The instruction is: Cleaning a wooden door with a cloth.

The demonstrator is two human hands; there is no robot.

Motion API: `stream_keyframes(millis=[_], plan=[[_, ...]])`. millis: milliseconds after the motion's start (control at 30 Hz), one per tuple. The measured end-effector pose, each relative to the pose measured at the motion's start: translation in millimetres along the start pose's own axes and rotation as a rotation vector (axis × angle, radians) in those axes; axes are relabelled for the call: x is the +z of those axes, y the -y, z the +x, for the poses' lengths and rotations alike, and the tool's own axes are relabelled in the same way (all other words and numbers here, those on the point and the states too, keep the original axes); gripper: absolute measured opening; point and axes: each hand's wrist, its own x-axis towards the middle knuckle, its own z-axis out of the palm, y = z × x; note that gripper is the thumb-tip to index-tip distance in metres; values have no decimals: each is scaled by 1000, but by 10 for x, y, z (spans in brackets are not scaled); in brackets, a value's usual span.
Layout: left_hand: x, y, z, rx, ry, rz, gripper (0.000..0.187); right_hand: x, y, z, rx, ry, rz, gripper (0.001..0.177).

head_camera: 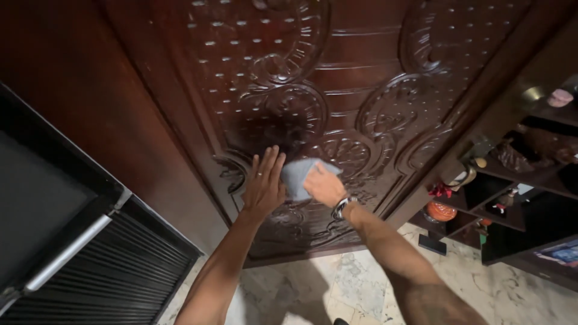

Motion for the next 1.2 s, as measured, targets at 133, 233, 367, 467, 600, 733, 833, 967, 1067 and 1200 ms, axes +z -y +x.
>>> stream_keyframes(millis=[133,233,367,467,600,733,833,967,1067,1200], plan=[[91,-96,-48,50,-33,29,67,15,46,-132,-41,-89,22,10],[126,-208,44,24,57,0,72,-244,-155,-79,-3,-91,-25,10],[181,-352,174,22,27,-9,74,-574,-567,-149,127,-134,-31,15],[162,-471,201,23,0,0,73,-347,-763,-561,226,-58,-29,26],[172,-449,152,6,-25,43,74,74,-732,-1141,250,-222,-2,50],[68,-435,34,-37,-3,76,75,-138,-664,-982,263,-151,87,55],[85,-417,65,-37,0,71,76,-456,-549,-665,280,-142,123,52],[127,-481,162,-65,37,16,80,-492,-269,-317,248,-70,119,46],[179,-478,108,-82,99,55,84,-373,-41,-111,202,66,75,31],[405,-452,-69,-106,185,179,85,-59,125,-209,72,168,48,17]])
